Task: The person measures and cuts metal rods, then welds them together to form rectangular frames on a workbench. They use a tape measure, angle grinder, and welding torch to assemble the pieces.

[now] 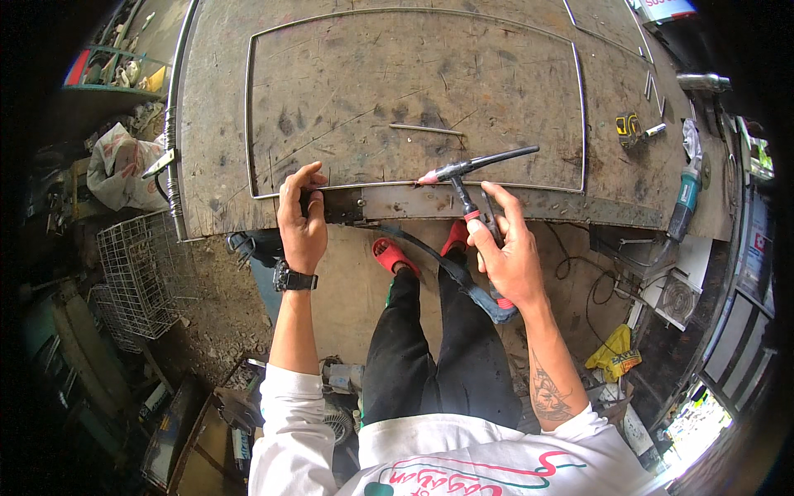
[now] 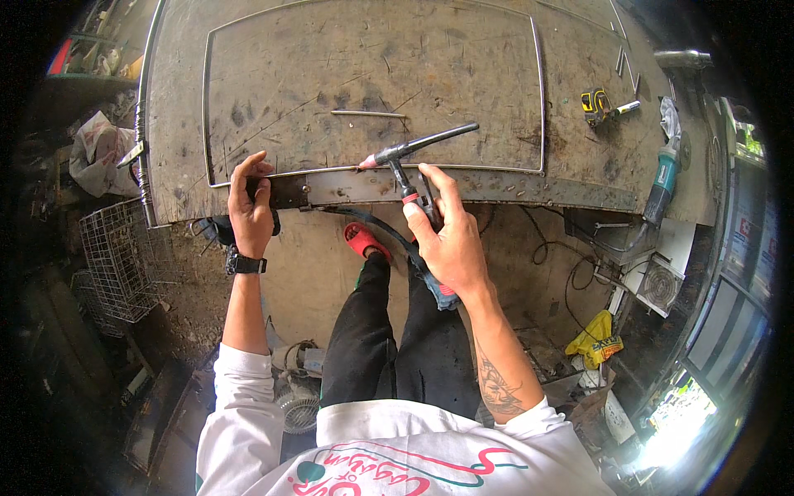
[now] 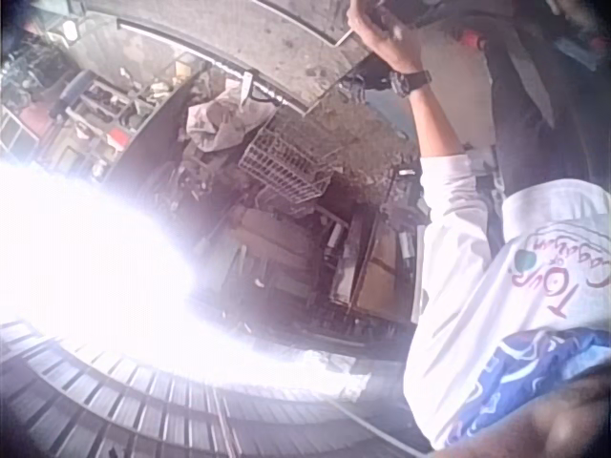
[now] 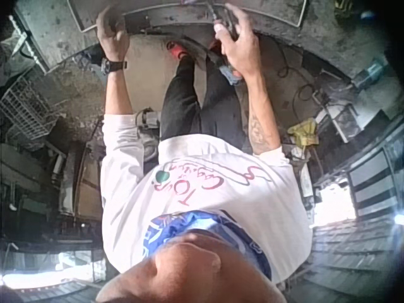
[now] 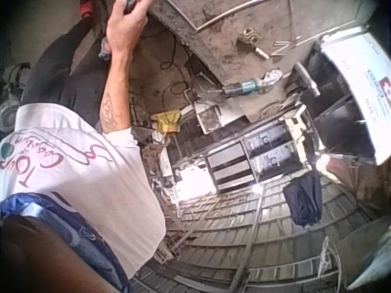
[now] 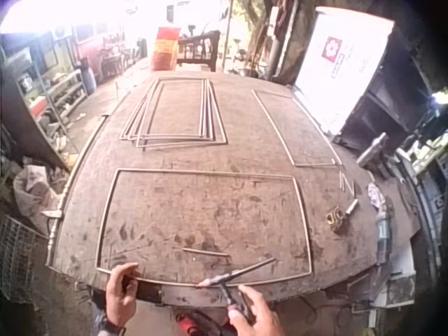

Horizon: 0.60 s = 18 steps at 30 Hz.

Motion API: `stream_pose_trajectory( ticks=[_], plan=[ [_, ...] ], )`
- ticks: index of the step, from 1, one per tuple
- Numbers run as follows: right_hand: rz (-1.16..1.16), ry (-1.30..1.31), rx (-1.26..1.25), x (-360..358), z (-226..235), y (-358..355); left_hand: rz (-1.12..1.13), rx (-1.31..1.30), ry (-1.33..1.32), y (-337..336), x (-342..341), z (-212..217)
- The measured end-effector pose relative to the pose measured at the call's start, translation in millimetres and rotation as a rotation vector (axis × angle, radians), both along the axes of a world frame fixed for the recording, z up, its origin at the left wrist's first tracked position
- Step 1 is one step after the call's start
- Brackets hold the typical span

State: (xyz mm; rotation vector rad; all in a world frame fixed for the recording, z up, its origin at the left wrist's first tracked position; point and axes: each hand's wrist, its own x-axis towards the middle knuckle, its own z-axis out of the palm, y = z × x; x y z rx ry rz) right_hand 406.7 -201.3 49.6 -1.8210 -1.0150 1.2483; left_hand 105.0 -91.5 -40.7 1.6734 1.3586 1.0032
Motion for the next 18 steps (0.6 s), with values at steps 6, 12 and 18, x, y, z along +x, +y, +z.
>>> stream_pose_trajectory(
  ticks=[6, 12, 18],
  plan=[
    [0.003, -0.027, -0.001, -3, 0, 0, -0.002, -0.016, -0.032, 0, -1, -2],
    [0.066, -0.109, -0.093, -1, 2, 0, 0.038, -0.037, -0.083, -1, 4, 5],
    [0.005, -0.065, 0.005, -2, 3, -1, 0.028, -0.141, -0.306, -2, 1, 0]
  ],
)
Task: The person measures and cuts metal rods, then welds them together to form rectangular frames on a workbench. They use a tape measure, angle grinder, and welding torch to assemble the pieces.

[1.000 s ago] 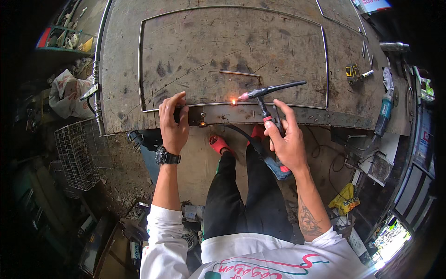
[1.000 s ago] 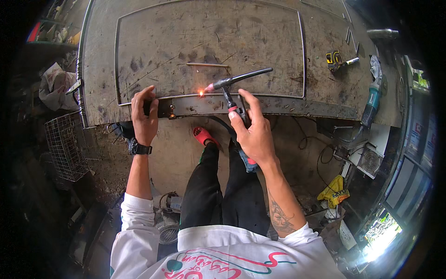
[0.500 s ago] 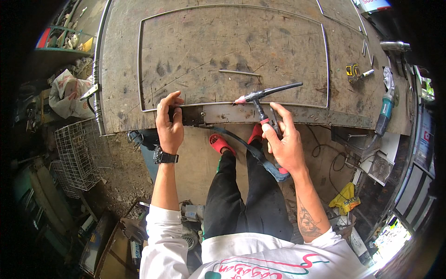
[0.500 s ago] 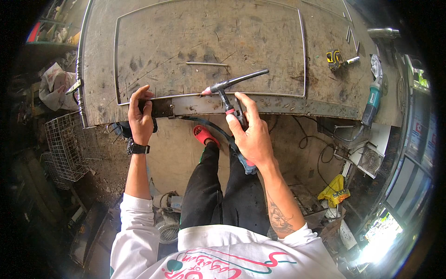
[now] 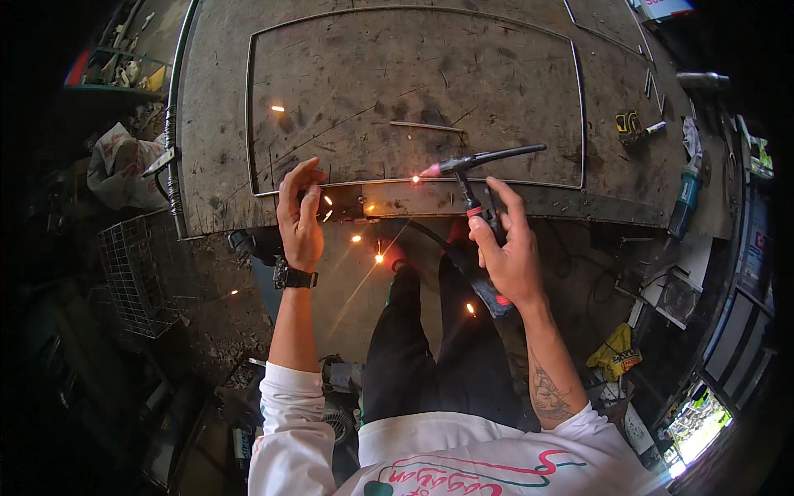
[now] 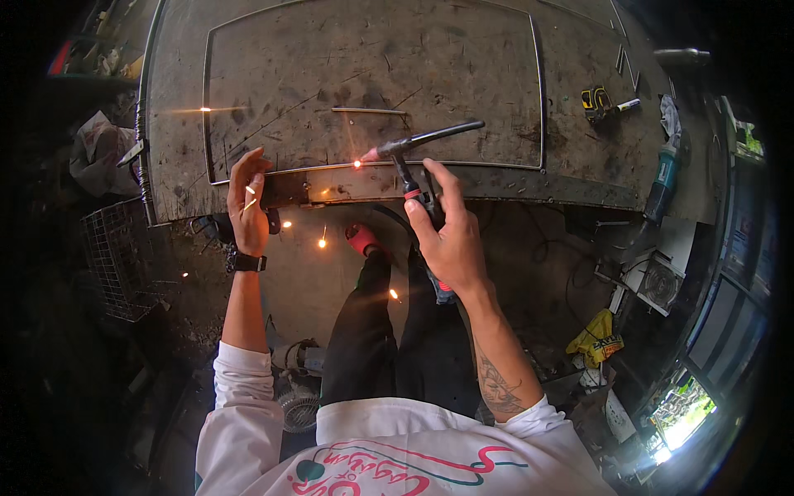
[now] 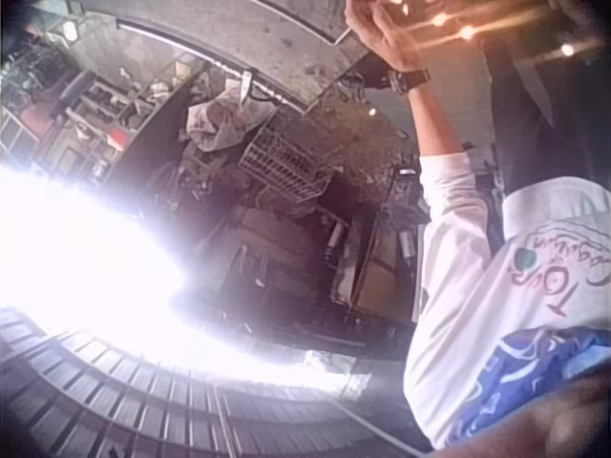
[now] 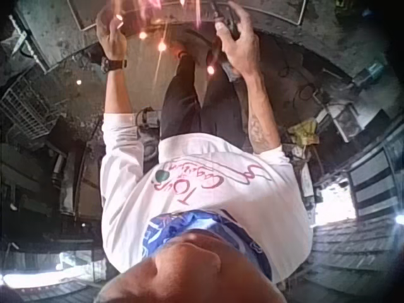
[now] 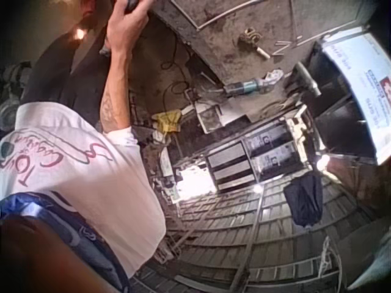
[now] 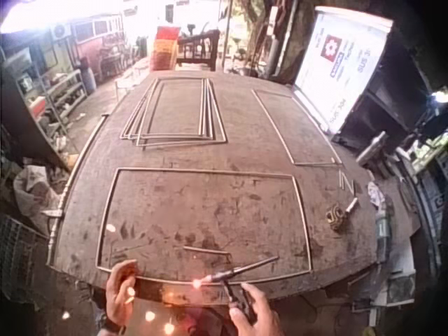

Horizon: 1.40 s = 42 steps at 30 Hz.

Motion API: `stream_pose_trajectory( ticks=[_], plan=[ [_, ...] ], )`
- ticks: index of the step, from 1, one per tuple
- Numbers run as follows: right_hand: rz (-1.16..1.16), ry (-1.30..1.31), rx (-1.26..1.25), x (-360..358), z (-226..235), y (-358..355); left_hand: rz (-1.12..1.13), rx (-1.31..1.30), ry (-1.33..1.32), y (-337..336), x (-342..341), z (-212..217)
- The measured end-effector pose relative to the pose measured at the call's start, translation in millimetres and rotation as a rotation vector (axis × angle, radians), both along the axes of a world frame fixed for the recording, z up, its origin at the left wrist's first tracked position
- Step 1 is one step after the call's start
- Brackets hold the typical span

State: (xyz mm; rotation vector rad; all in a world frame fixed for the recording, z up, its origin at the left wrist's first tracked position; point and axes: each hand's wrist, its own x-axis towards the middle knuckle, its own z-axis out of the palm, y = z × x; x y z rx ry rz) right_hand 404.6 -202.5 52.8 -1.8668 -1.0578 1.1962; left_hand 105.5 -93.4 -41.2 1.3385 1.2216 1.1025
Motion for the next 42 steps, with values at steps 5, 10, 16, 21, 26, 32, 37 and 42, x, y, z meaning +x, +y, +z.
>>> stream_pose_trajectory(
  ticks=[5, 10, 16, 21, 26, 32, 37, 42],
  plan=[
    [-0.013, 0.034, 0.026, 0, -3, -2, 0.024, -0.023, 0.043, 2, 2, 11],
    [0.003, 0.036, 0.039, -3, -3, -3, 0.035, -0.032, 0.039, 2, 0, 12],
    [0.022, -0.005, 0.031, -4, -4, -4, 0.027, -0.024, 0.02, 2, -1, 8],
    [0.097, -0.161, 0.244, -5, -13, -5, 0.016, -0.022, 0.027, 2, -1, 8],
    [0.099, -0.19, -0.029, -5, -4, -8, 0.014, -0.027, 0.031, 3, 0, 9],
    [-0.046, -0.033, 0.164, -4, -13, -11, -0.061, 0.122, 0.31, 4, 2, 9],
    [-0.073, -0.038, 0.145, 2, -20, -16, -0.091, 0.318, 0.625, 4, 9, 14],
    [-0.113, 0.015, 0.135, 3, -15, -20, -0.106, 0.411, 0.795, 2, 14, 14]
  ],
)
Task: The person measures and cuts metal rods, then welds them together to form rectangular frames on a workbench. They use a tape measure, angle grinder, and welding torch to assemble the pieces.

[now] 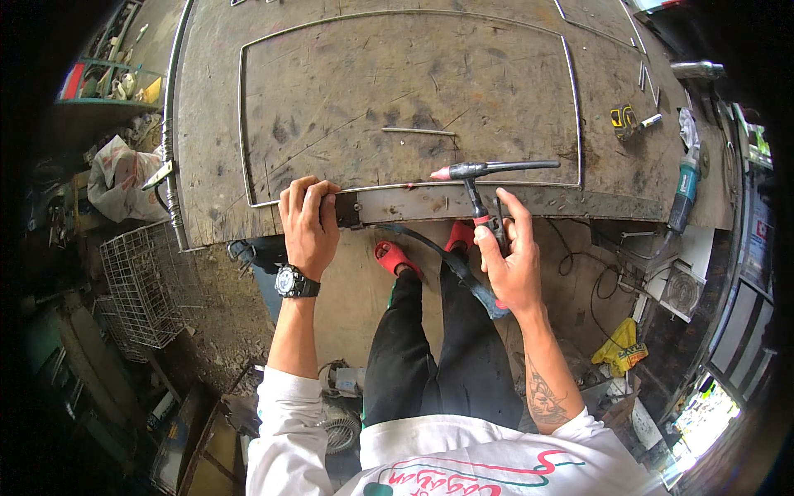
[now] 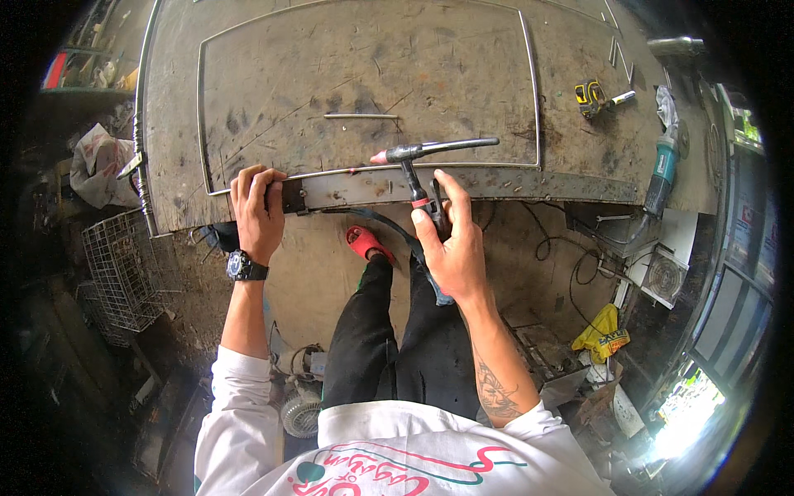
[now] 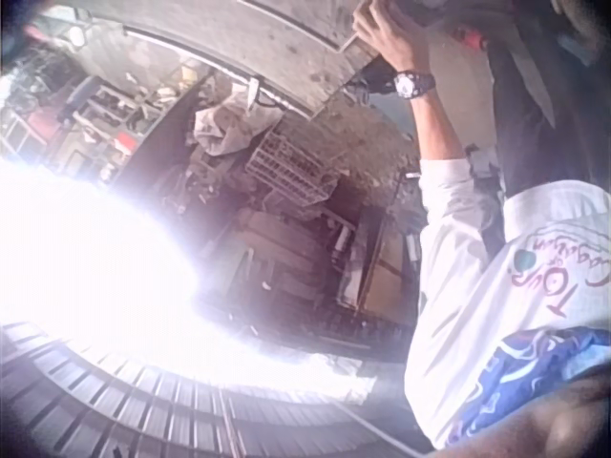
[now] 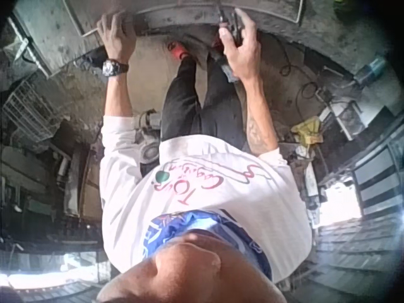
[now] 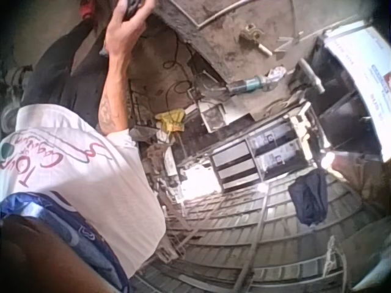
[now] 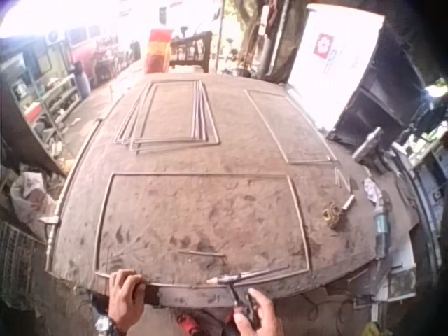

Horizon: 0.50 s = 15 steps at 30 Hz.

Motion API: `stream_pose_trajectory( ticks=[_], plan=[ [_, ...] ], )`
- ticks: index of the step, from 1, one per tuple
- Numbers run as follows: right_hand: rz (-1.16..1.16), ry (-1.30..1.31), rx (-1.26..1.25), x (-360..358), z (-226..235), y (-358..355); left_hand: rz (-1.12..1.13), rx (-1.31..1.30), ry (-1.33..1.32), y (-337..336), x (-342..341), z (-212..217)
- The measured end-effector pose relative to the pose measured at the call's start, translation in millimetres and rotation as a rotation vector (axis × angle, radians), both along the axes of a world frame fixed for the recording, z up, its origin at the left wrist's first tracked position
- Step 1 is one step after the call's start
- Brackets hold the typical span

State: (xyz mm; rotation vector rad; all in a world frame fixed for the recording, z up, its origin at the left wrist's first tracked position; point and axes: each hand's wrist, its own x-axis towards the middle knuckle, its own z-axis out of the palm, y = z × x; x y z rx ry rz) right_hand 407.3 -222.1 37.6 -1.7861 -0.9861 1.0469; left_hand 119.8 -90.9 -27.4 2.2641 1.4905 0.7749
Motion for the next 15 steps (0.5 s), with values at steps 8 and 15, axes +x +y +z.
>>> stream_pose_trajectory(
  ticks=[8, 15],
  plan=[
    [-0.129, 0.059, 0.085, 21, 14, -16, -0.14, -0.008, 0.122, 11, -12, 5],
    [-0.311, 0.087, 0.182, 59, 80, -49, -0.31, 0.095, 0.295, 27, -33, 8]
  ],
)
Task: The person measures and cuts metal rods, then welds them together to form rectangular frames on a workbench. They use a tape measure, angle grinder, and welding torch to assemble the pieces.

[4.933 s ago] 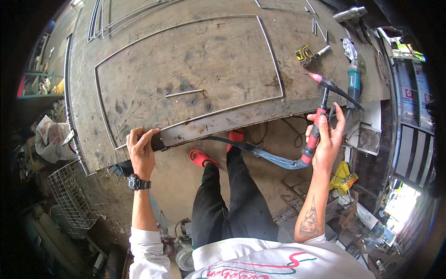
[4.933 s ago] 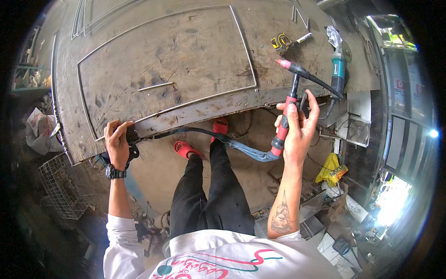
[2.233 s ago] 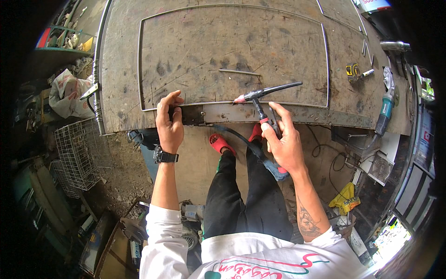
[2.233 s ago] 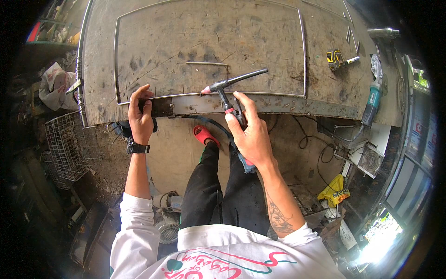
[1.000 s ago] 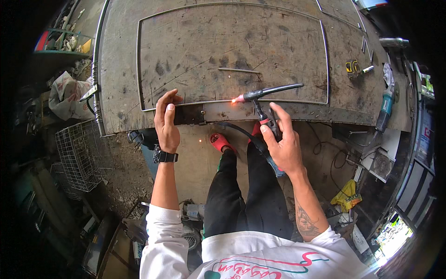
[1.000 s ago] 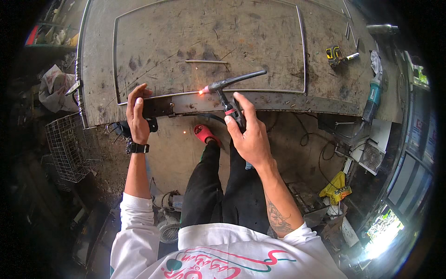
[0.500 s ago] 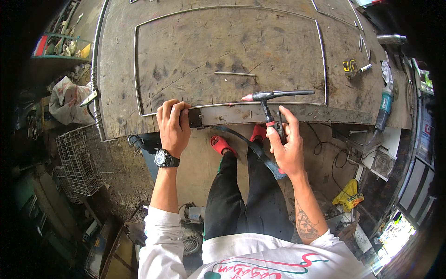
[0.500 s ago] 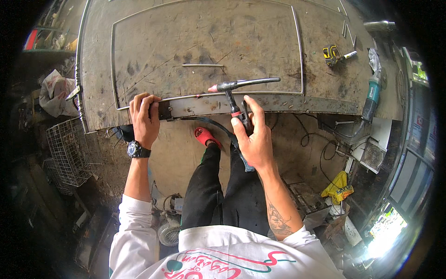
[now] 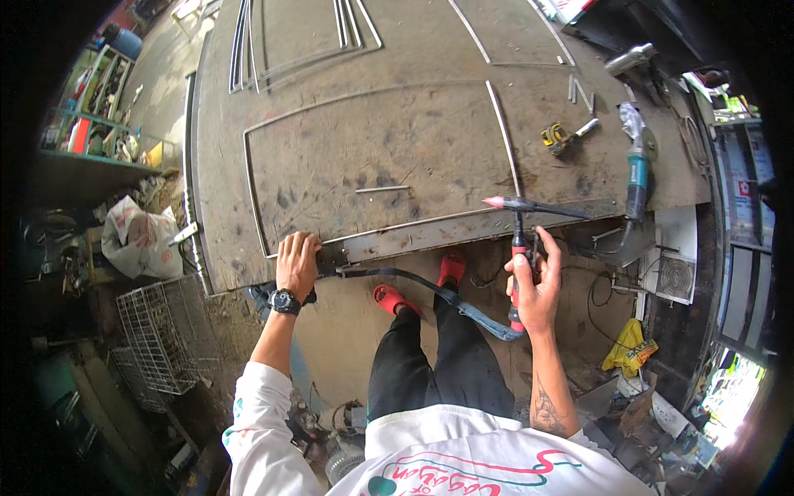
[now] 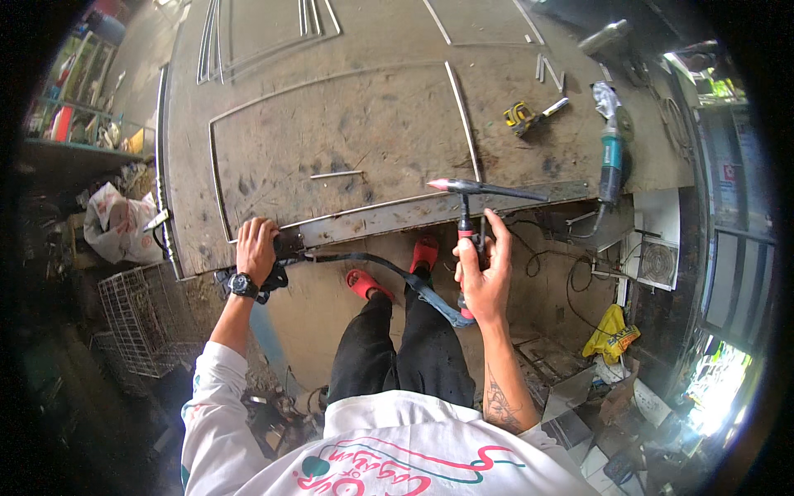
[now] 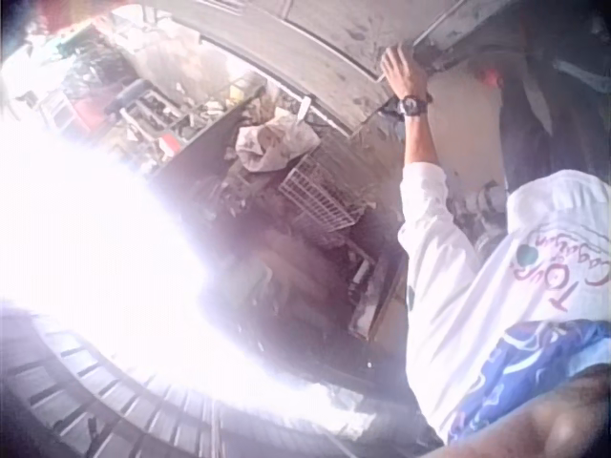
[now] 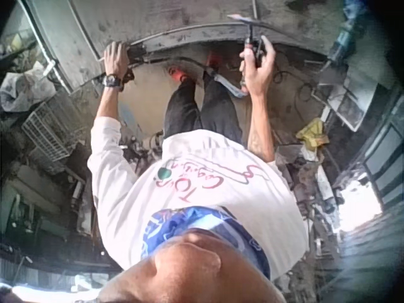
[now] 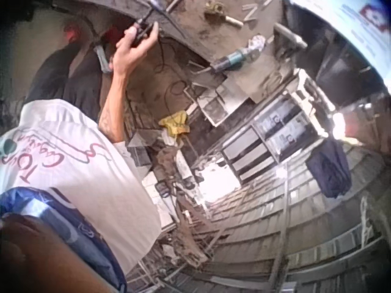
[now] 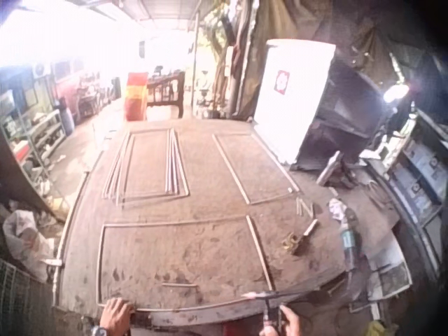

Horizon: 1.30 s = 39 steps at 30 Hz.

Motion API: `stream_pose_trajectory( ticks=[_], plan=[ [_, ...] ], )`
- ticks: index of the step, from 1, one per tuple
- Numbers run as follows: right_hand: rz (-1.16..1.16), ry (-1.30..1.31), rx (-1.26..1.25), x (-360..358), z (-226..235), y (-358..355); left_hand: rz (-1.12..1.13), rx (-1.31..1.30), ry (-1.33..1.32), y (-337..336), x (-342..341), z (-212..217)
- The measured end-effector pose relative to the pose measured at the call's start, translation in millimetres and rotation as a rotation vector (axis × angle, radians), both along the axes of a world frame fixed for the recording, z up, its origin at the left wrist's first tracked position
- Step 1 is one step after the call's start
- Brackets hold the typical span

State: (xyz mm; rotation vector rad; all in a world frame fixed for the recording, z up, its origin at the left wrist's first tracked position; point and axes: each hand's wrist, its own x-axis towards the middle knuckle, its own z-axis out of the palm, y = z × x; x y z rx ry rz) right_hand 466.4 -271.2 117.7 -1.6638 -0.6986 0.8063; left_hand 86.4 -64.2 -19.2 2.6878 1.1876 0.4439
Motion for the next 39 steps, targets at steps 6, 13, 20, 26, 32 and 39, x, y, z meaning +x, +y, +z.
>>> stream_pose_trajectory(
  ticks=[6, 13, 20, 26, 32, 39],
  plan=[
    [-0.194, -0.016, 0.007, 20, 48, -28, -0.016, -0.017, 0.047, 8, -9, -8],
    [-0.284, -0.081, 0.044, 21, 81, -63, 0.035, -0.136, -0.088, 16, -29, 13],
    [-0.383, -0.066, 0.077, 8, 101, -75, 0.054, -0.005, 0.176, 11, -30, -11],
    [-0.44, -0.066, 0.102, 6, 102, -82, -0.129, -0.023, 0.151, 18, -38, -14],
    [-0.459, -0.109, 0.095, 7, 104, -82, -0.163, -0.001, 0.18, 26, -42, -13],
    [-0.397, -0.108, 0.072, 7, 107, -68, 0.095, -0.001, 0.04, -1, -27, -16]
  ],
)
